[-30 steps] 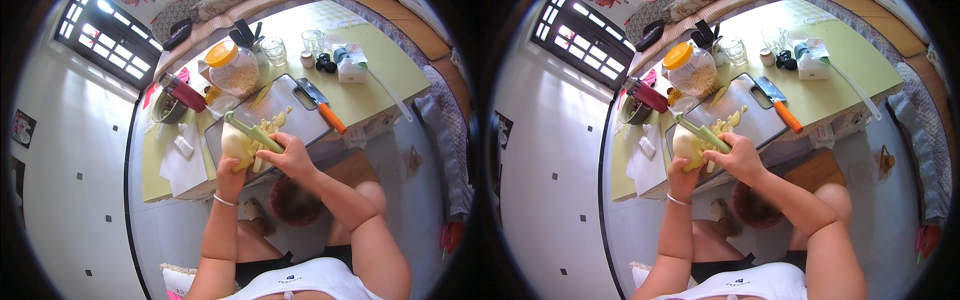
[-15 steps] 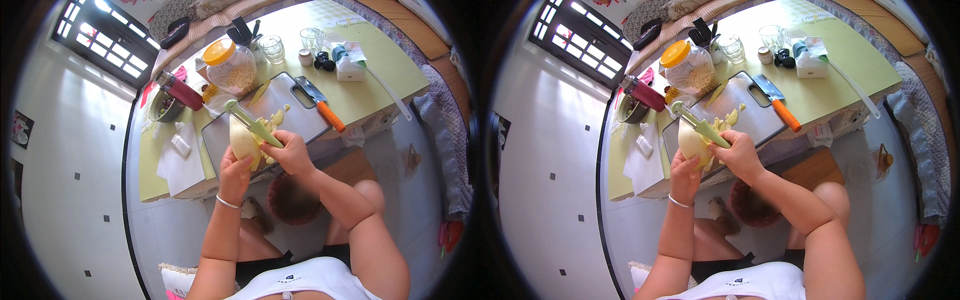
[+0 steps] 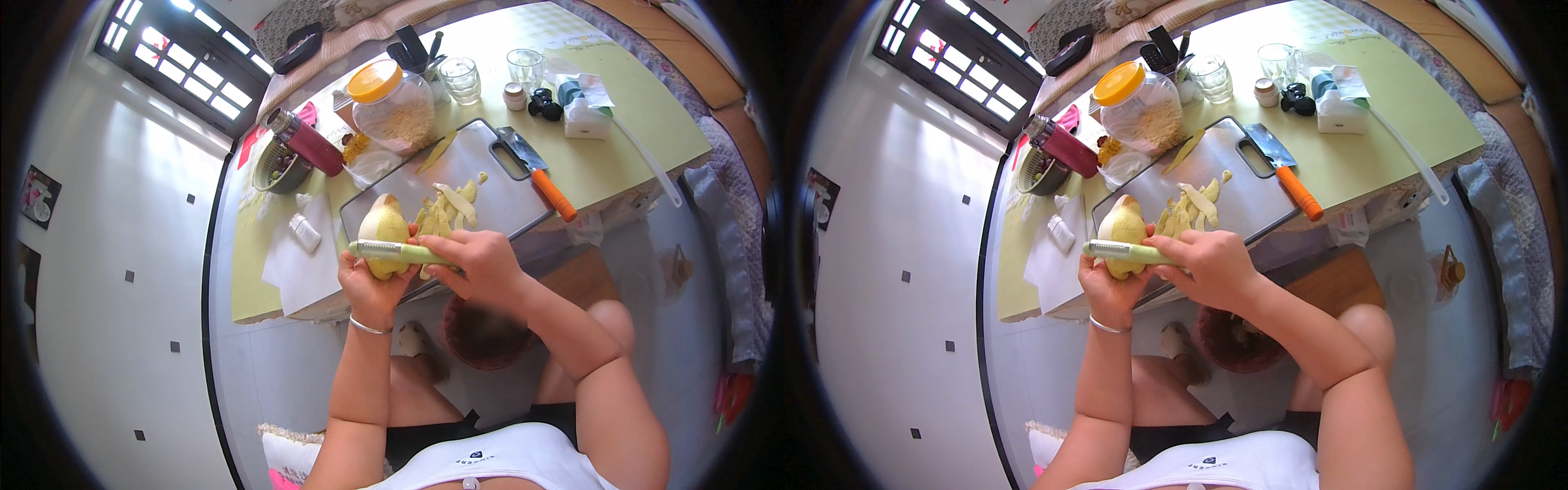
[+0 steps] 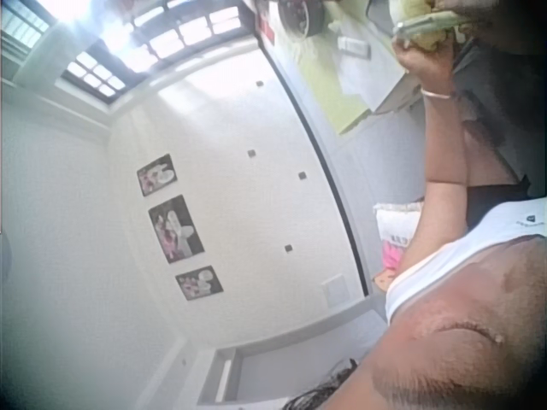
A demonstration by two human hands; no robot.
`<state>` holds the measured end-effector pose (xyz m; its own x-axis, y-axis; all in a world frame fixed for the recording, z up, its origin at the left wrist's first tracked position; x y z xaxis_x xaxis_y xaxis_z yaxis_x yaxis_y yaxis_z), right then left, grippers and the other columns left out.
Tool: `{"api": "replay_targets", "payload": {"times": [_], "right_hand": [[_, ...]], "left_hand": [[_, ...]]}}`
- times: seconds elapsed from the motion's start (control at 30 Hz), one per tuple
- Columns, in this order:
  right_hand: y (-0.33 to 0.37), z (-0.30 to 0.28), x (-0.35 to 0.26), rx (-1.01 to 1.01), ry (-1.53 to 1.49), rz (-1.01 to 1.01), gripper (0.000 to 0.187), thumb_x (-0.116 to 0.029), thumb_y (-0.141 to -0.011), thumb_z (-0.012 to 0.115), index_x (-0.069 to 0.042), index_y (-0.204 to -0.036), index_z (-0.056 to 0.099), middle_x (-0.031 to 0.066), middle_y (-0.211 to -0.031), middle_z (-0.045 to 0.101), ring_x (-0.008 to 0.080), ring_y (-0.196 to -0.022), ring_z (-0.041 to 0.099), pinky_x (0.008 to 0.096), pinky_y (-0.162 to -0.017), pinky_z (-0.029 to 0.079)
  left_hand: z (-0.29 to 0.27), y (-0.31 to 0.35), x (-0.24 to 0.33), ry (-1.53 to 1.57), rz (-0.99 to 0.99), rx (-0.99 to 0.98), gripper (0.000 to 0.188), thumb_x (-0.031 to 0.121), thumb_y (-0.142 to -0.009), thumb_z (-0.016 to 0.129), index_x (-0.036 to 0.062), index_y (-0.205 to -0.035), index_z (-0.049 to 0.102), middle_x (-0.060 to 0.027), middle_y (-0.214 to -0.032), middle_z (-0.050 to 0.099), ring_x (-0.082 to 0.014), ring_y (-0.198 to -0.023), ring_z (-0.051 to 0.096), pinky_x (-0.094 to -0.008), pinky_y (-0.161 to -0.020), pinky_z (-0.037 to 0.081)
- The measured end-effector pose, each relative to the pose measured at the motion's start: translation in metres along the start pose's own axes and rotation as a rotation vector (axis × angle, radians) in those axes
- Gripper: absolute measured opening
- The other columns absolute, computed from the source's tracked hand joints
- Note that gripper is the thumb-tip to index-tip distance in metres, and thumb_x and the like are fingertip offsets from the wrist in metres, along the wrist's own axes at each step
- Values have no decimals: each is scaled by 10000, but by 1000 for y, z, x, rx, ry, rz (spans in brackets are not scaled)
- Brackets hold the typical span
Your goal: The person peels a pear using a green peeler, then cuts the pear into smaller pieces with a knife on a cutting board.
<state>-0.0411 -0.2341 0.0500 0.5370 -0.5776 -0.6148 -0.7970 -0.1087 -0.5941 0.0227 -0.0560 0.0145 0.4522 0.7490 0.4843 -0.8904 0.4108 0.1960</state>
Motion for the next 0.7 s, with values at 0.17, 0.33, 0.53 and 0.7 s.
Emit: {"api": "replay_targets", "payload": {"times": [0.17,0.33,0.53,0.7], "right_hand": [[2,8,-7,54,127,-115,373,-314,-885,754,-162,-1225,725,75,-760,635,296,-631,660,412,-567,516],[2,10,1,85,72,-81,367,-314,-877,758,-154,-1207,736,75,-743,627,298,-628,658,413,-563,520],[1,13,10,87,38,-3,348,-308,-891,748,-148,-1200,733,86,-762,652,313,-660,673,424,-585,536],[-1,9,28,114,38,78,330,-308,-906,733,-159,-1200,722,103,-815,690,331,-724,694,438,-623,550]], "left_hand": [[-8,-6,1,59,-73,-17,661,432,-993,323,-12,-1451,496,-282,-1311,614,-442,-1162,628,-608,-941,541],[-14,-6,0,0,-102,-38,661,471,-1013,320,4,-1444,504,-262,-1306,622,-432,-1153,633,-598,-931,546],[-15,-6,-1,26,-44,84,627,457,-989,363,5,-1392,525,-230,-1251,622,-386,-1032,636,-507,-847,559],[-18,-11,-6,3,-114,49,622,424,-944,419,5,-1391,528,-208,-1192,614,-344,-940,586,-454,-803,544]]}}
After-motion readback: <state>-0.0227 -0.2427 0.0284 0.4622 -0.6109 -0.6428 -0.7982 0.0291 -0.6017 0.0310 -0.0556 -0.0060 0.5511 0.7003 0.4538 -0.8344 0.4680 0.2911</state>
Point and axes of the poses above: each hand's wrist, its own y-axis away from the middle knuckle, its own z-axis out of the palm, x = y × z, the point moved 5 cm from there along -y, towards the middle knuckle
